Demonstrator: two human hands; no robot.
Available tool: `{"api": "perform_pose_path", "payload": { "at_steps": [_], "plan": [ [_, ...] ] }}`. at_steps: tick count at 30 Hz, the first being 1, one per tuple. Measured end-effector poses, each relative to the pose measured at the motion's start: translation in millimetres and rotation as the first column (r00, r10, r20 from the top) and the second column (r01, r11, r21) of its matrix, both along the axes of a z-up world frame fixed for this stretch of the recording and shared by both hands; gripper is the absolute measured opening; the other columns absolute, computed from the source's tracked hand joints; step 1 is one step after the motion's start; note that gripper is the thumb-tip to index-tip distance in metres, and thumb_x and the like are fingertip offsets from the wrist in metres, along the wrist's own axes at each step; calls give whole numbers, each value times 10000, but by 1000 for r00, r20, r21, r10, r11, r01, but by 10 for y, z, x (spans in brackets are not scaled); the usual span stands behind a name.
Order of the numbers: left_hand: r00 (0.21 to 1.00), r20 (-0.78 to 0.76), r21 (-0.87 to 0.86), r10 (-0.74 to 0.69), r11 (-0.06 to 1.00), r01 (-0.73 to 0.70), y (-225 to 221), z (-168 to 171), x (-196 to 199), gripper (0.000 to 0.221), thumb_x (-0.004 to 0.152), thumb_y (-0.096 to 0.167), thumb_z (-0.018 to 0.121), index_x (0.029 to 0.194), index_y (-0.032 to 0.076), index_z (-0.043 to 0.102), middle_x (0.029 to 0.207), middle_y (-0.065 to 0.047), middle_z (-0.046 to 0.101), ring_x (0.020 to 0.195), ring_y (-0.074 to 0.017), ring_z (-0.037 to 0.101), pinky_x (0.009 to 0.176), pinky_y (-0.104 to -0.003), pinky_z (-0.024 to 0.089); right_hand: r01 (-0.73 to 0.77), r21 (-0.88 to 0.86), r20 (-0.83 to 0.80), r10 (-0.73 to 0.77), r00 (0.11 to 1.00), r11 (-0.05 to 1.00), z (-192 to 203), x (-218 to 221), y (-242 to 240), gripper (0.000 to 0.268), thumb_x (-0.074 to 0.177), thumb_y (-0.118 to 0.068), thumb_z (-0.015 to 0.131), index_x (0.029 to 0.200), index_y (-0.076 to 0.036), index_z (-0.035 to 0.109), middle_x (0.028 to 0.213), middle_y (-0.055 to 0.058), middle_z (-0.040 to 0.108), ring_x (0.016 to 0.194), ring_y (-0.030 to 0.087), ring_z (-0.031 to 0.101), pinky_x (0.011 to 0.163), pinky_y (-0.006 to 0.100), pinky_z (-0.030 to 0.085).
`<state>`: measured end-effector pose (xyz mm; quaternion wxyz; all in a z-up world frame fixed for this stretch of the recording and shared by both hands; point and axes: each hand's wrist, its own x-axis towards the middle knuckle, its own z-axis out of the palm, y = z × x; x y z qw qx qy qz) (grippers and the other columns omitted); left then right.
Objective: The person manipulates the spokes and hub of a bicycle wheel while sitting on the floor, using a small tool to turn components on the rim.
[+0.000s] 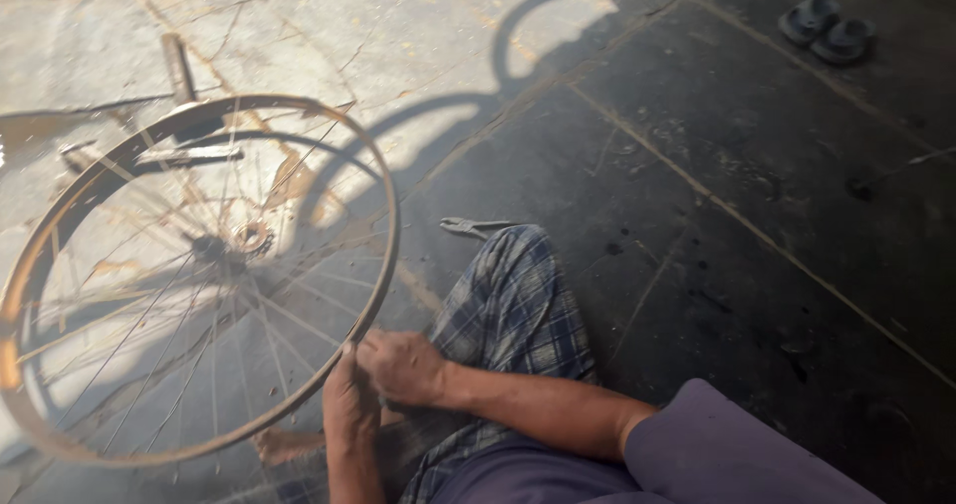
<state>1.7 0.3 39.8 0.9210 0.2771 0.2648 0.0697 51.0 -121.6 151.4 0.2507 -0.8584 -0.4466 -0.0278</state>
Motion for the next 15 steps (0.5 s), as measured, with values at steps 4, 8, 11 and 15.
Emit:
{"api": "perform_pose_path", "payload": {
  "at_steps": [4, 8, 11, 15],
  "plan": [
    [1000, -13, -4, -26, 1000, 26, 36, -130, 44, 162, 1053, 126, 585, 1119, -20, 609, 920, -39, 631, 819, -144, 624, 732, -302, 511, 69, 17, -94, -68, 993, 997, 1, -60, -121, 201, 914, -177, 711, 1035, -29, 648, 972, 170, 658, 863, 324, 704, 756, 429, 584],
    [997, -9, 29, -71, 997, 71, -14, 1, 34, 308, 1070, 166, 517, 1177, -110, 604, 972, -108, 676, 832, -188, 637, 735, -328, 500, 153, 211, -521, -22, 853, 965, -248, -74, -172, 353, 956, -345, 720, 1121, -37, 667, 957, 160, 700, 864, 277, 709, 743, 436, 574],
    [989, -107, 42, -104, 993, 109, -35, 337, 50, 356, 1026, 192, 451, 1147, -109, 599, 1008, -150, 720, 882, -227, 688, 794, -358, 549, 374, 111, -945, -19, 328, 921, -383, 37, -251, 417, 999, -539, 560, 1219, -195, 647, 843, 98, 634, 689, 199, 608, 610, 399, 515],
    [983, -158, 73, -92, 992, 105, -49, 585, 25, 349, 1034, 193, 454, 1155, -92, 616, 1019, -131, 726, 877, -223, 694, 773, -343, 558, 323, -56, -908, 87, -411, 945, -647, 167, -174, 628, 965, -766, 343, 1091, -230, 645, 761, 47, 636, 543, 112, 555, 473, 288, 480]
  ]
}}
